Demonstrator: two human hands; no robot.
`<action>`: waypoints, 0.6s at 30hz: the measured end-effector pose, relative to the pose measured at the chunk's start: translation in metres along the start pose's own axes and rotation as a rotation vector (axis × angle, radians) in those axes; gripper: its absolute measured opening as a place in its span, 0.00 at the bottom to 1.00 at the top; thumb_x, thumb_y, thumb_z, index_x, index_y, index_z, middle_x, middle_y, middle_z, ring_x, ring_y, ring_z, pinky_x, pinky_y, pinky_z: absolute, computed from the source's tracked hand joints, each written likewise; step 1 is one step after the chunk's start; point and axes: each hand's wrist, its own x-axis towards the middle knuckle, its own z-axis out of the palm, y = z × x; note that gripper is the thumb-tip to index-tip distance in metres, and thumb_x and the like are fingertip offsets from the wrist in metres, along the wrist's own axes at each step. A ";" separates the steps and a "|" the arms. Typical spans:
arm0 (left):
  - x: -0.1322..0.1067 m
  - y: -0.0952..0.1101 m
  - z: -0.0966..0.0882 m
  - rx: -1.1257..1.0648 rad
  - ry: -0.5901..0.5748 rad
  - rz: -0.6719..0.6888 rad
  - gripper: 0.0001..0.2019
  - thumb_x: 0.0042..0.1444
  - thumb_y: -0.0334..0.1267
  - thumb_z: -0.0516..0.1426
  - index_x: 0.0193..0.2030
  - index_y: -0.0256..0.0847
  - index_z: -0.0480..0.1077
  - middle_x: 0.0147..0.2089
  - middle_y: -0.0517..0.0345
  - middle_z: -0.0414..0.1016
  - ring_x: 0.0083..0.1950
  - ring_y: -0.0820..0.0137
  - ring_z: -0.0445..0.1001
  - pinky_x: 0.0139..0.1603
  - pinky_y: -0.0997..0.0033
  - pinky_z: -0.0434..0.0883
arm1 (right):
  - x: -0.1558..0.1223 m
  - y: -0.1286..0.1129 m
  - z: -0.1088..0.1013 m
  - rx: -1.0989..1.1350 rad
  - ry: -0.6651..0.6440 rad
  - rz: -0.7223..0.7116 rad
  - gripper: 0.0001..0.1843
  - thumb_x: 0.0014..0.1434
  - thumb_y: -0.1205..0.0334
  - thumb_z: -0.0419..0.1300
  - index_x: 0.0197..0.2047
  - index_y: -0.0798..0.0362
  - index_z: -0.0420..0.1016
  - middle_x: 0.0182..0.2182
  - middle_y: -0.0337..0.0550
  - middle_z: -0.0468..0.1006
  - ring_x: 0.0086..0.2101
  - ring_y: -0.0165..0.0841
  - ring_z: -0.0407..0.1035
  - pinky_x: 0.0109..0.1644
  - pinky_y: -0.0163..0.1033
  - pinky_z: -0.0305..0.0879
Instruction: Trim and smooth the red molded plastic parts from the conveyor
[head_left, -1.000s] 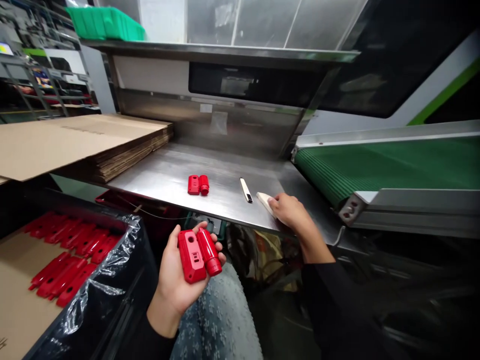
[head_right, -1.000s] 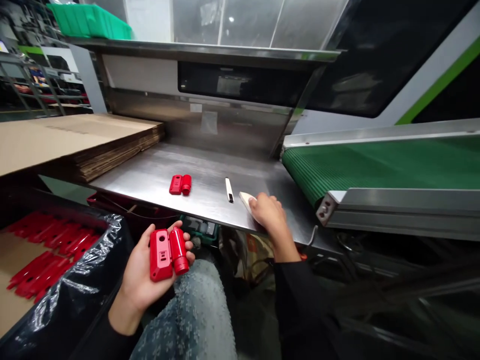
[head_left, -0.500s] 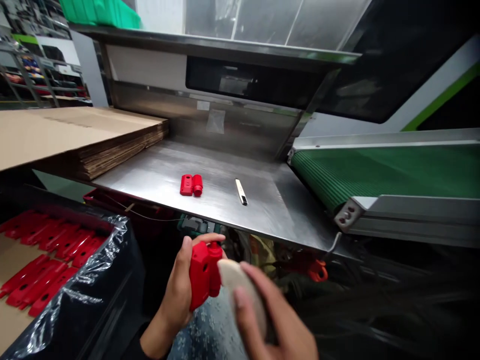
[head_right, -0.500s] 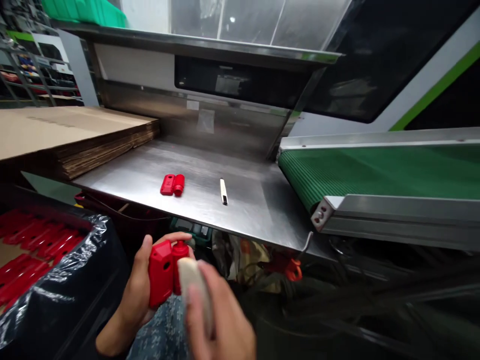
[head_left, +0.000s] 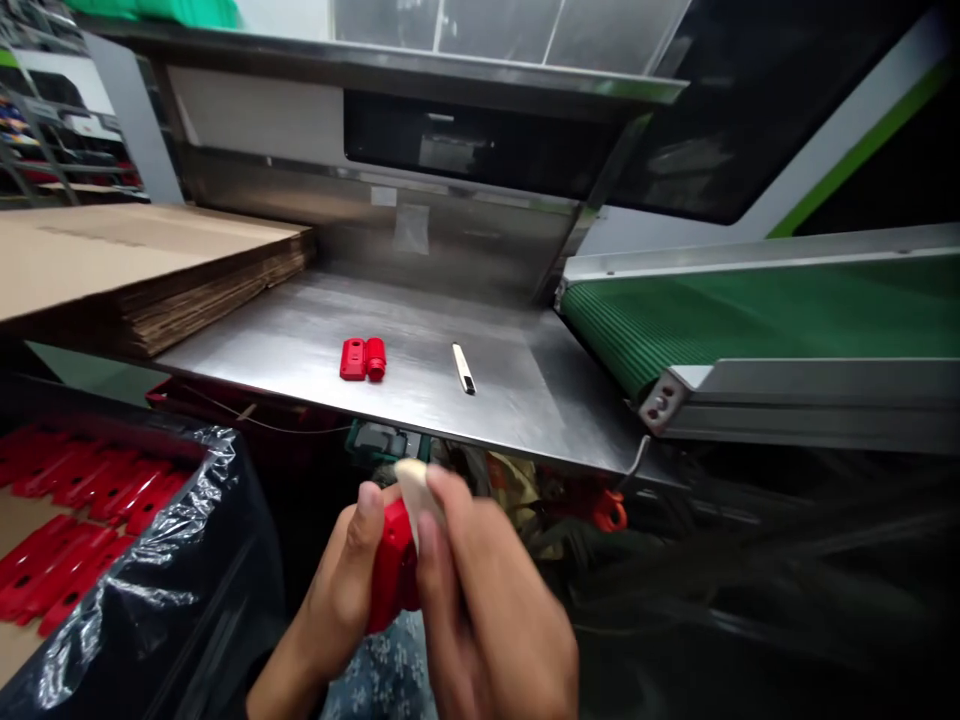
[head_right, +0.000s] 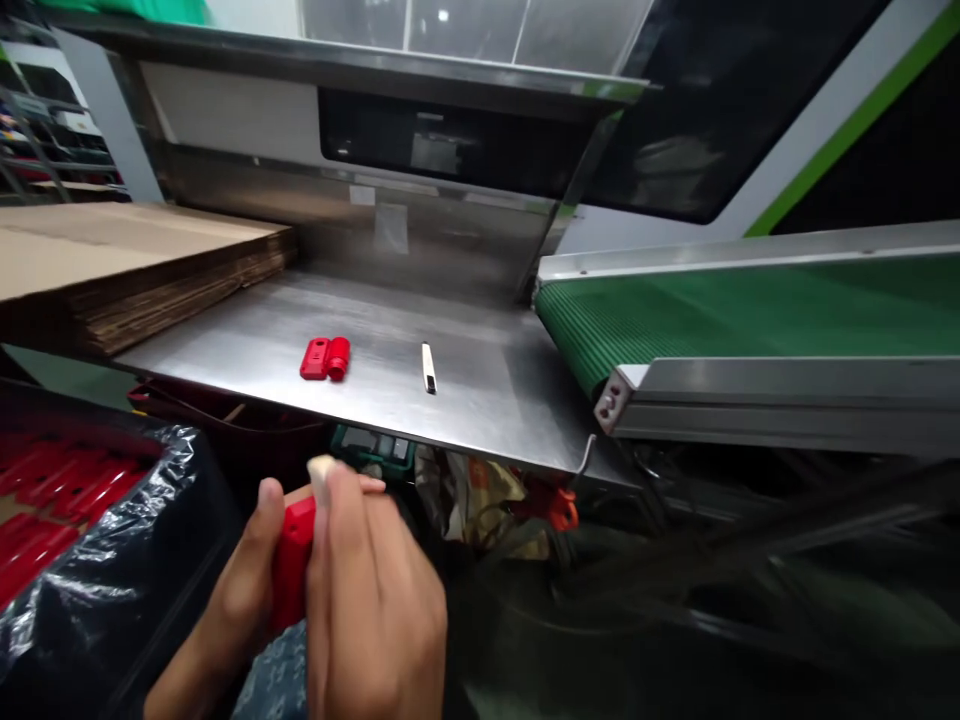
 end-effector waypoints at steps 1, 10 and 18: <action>-0.001 0.002 -0.001 0.042 0.000 -0.011 0.32 0.62 0.62 0.45 0.51 0.37 0.75 0.30 0.51 0.77 0.34 0.63 0.74 0.30 0.69 0.66 | 0.001 -0.001 0.001 -0.066 0.006 0.041 0.18 0.62 0.70 0.56 0.56 0.57 0.71 0.41 0.46 0.79 0.38 0.32 0.75 0.41 0.34 0.69; -0.001 -0.004 -0.009 0.020 -0.043 -0.139 0.34 0.63 0.62 0.40 0.49 0.36 0.75 0.32 0.51 0.76 0.29 0.68 0.69 0.34 0.69 0.68 | -0.017 -0.002 0.018 -0.093 0.048 0.133 0.19 0.60 0.73 0.57 0.55 0.57 0.72 0.36 0.45 0.79 0.32 0.31 0.74 0.32 0.35 0.66; 0.005 -0.009 -0.012 -0.144 -0.002 -0.145 0.31 0.65 0.58 0.42 0.49 0.35 0.75 0.37 0.47 0.78 0.35 0.63 0.76 0.38 0.66 0.71 | -0.021 -0.008 0.015 0.029 -0.009 0.156 0.22 0.58 0.75 0.59 0.55 0.53 0.71 0.33 0.45 0.79 0.34 0.35 0.75 0.34 0.37 0.73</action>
